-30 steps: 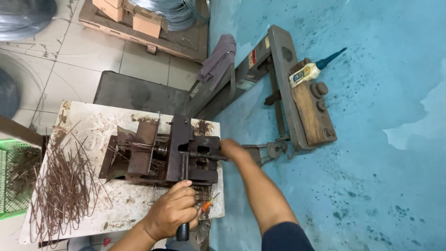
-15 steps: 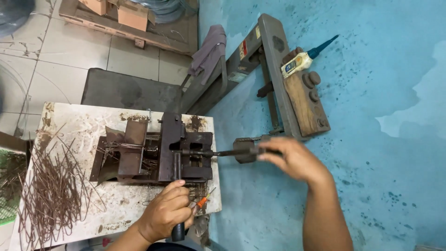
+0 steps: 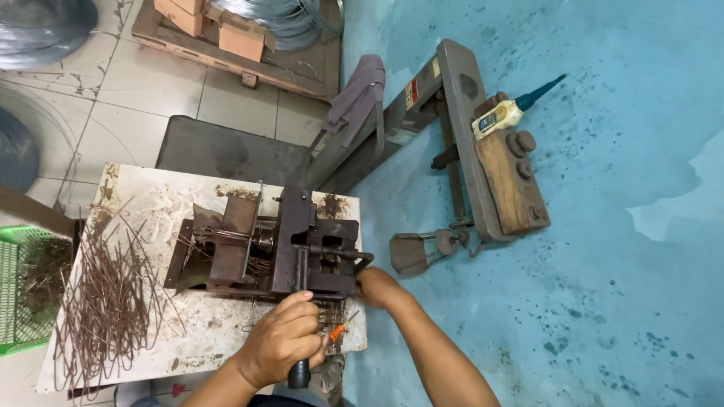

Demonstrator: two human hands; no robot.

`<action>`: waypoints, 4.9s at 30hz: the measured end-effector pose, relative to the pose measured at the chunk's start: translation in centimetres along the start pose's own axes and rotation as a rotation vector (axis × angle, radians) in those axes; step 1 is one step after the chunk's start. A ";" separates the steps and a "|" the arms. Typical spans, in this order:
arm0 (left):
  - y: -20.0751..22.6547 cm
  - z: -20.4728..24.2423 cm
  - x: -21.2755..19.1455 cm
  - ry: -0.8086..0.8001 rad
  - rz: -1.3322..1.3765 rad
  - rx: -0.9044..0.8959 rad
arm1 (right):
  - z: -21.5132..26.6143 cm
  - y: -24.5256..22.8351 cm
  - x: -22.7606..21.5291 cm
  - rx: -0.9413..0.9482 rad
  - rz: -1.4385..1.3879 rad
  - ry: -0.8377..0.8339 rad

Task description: Operating a manual wire bending and cutting machine to process thin metal wires into specific shapes.

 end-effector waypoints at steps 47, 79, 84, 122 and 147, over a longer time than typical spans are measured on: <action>1.1 -0.8 -0.4 -0.096 -0.025 0.041 | 7.9 -5.4 -2.9 0.170 -0.177 -0.113; -14.1 -17.8 -8.5 -0.057 -0.049 -0.870 | 16.7 -2.4 -2.6 0.268 -0.323 -0.098; -11.2 -12.8 -8.8 -0.154 -0.282 -0.455 | 16.9 -3.0 -2.9 0.198 -0.348 0.142; 5.4 24.3 -9.2 -0.070 -0.238 -1.578 | 2.6 -36.1 9.3 -0.292 0.490 0.464; 0.8 3.4 -7.5 0.040 0.586 -1.315 | 22.0 -23.7 -13.1 -0.008 -0.882 0.100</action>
Point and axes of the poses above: each hand's wrist, its own z-axis away from the middle knuckle, its own x-axis out of the palm, y = z × x, the point moved 2 cm from there along -z, towards the middle knuckle, and after that the axes turned 9 degrees about x, right-handed, at the moved point
